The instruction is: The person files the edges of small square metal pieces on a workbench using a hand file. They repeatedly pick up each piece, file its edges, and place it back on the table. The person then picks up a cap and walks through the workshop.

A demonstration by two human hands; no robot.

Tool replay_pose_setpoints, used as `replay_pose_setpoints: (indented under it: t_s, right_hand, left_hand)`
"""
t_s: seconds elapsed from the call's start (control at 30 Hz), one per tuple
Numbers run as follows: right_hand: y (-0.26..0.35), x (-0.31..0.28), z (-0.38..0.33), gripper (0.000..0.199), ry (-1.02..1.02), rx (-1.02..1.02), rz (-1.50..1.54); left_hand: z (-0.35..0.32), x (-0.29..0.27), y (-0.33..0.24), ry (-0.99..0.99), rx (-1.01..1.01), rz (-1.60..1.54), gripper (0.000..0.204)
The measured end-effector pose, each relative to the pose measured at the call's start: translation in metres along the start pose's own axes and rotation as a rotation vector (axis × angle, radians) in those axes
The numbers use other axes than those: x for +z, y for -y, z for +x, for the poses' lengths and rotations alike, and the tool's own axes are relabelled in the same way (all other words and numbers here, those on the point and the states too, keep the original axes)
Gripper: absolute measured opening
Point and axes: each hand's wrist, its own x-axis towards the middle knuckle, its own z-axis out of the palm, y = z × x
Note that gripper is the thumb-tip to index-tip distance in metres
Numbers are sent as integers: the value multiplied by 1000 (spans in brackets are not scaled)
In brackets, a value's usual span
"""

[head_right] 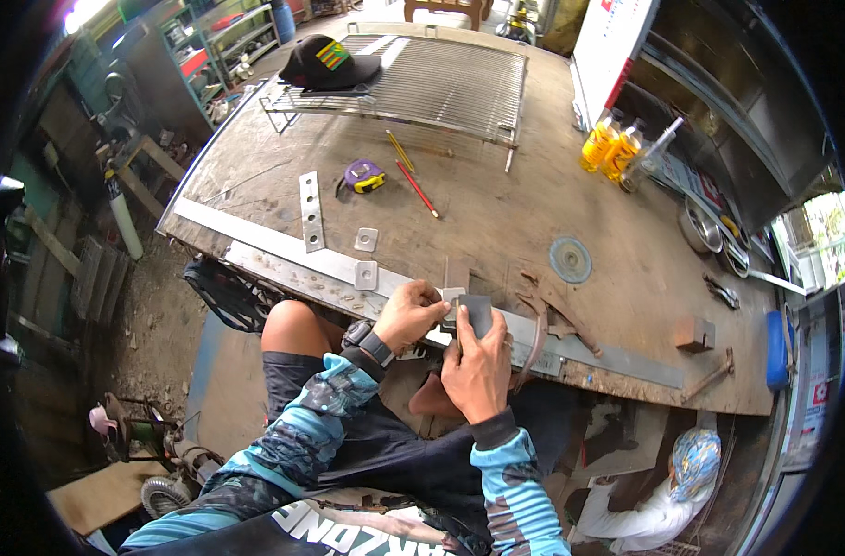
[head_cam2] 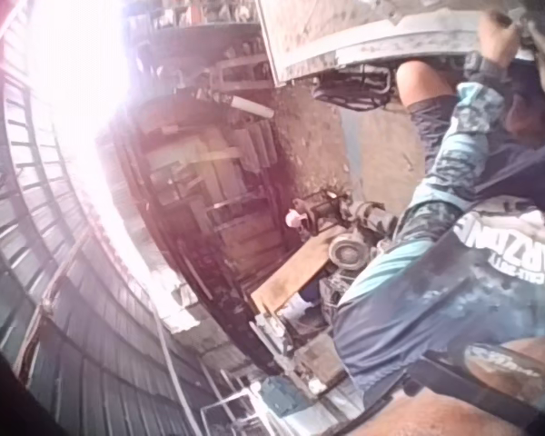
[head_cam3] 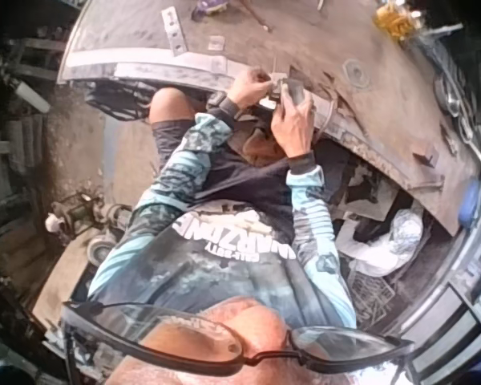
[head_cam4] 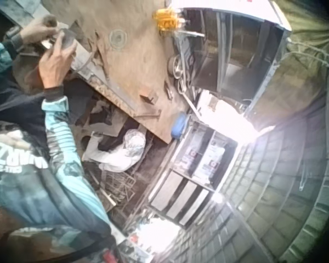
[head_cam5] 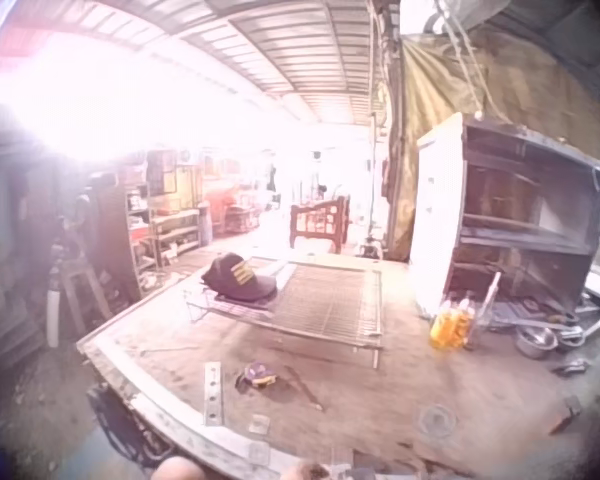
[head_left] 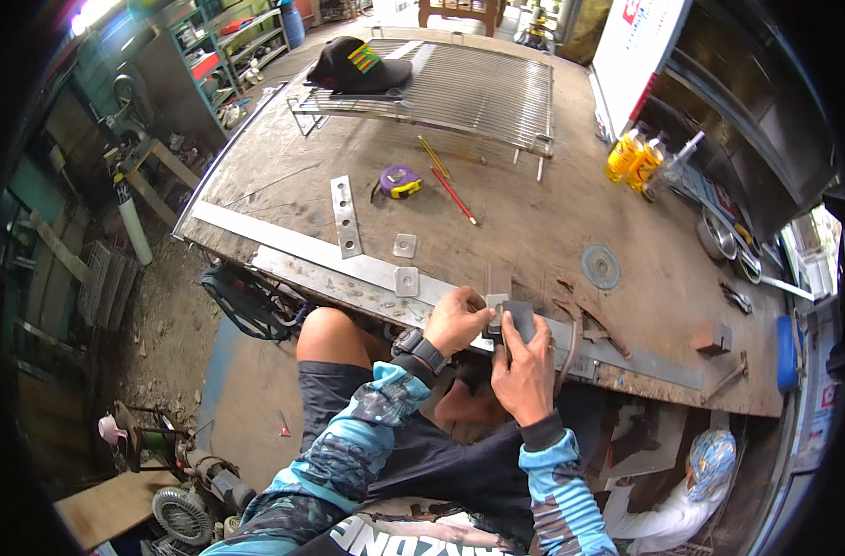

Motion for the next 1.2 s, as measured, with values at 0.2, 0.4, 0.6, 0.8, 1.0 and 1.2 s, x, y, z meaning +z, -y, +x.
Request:
replay_pose_setpoints:
  t_s: [0.2, 0.4, 0.6, 0.8, 1.0, 1.2]
  right_hand:
    - [3, -9, 13, 41, 95, 100, 117]
    - [-8, -7, 27, 30, 113, 253, 250]
    - [-22, 4, 39, 53, -147, 352, 339]
    - [-19, 1, 40, 50, 45, 546, 525]
    - [-16, 15, 44, 37, 22, 542, 445]
    - [-39, 45, 74, 34, -71, 411, 560]
  left_hand:
    - [2, 3, -6, -47, 23, 111, 34]
    - [3, 13, -5, -74, 73, 124, 31]
    - [10, 11, 13, 35, 25, -116, 24]
    - [4, 0, -13, 98, 25, -80, 21]
    - [5, -6, -19, 160, -40, -70, 19]
    - [2, -1, -25, 139, -21, -220, 22]
